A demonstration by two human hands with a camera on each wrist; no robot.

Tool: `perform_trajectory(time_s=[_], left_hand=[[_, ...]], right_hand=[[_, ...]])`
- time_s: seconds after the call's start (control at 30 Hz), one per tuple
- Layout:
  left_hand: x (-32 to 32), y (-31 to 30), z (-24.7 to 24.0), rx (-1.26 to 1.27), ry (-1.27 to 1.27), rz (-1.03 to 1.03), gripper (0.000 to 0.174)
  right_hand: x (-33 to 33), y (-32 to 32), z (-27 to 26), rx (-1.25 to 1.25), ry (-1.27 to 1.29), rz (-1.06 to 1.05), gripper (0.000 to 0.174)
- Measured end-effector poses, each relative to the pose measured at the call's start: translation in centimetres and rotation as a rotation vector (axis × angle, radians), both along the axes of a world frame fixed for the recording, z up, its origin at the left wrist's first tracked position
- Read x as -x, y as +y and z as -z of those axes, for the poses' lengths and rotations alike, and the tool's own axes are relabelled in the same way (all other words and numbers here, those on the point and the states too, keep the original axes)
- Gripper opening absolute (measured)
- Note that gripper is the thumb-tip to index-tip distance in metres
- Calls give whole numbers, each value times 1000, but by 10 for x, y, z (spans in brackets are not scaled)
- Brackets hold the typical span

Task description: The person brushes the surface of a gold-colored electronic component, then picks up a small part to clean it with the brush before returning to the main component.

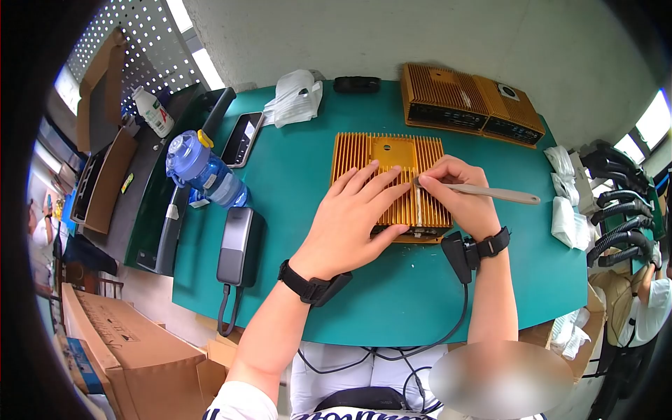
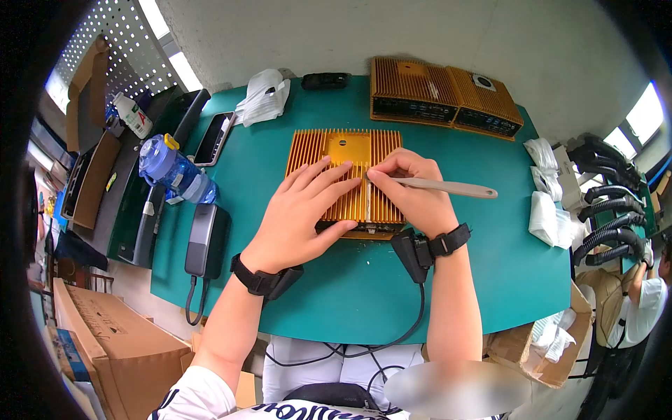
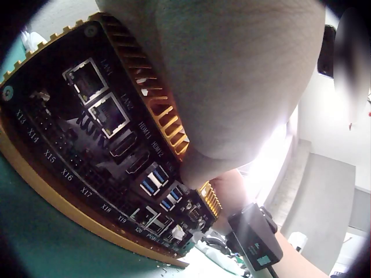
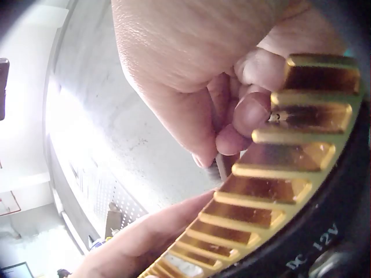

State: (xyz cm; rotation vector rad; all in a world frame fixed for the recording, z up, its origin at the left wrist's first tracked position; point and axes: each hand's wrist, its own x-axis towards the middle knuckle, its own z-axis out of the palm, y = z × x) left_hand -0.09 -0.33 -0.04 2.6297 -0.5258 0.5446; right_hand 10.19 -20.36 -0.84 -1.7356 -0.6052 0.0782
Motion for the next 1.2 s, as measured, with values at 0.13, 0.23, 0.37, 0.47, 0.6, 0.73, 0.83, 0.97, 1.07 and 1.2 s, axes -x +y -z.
perform_trajectory(time_s=[0.13,0.23,0.37,0.47,0.6,0.73,0.83,0.97,1.07,1.2], left_hand=[[0,0,0,-6,-3,4,53],[0,0,-1,-5,1,5,52],[0,-1,-1,-6,-4,6,52],[0,-1,-1,-10,-4,5,52],[0,-1,-1,-20,-8,5,52],[0,-1,-1,-21,-1,0,52],[0,0,-1,-25,-4,2,52],[0,0,-1,-25,-1,7,54],[0,-1,-2,-2,-1,1,56],[-1,0,-1,-13,-15,-2,61]], right_hand=[[0,0,-1,17,-20,1,14],[1,3,-1,-2,-35,19,14],[2,8,-1,4,-92,76,11],[3,11,0,-27,-85,101,11],[4,12,-1,-12,-95,127,10],[2,13,2,-10,-105,130,11],[-1,12,4,4,-139,122,11],[-1,10,3,49,-180,103,12],[1,8,-1,75,-167,92,13],[4,7,-2,103,-172,96,14]])
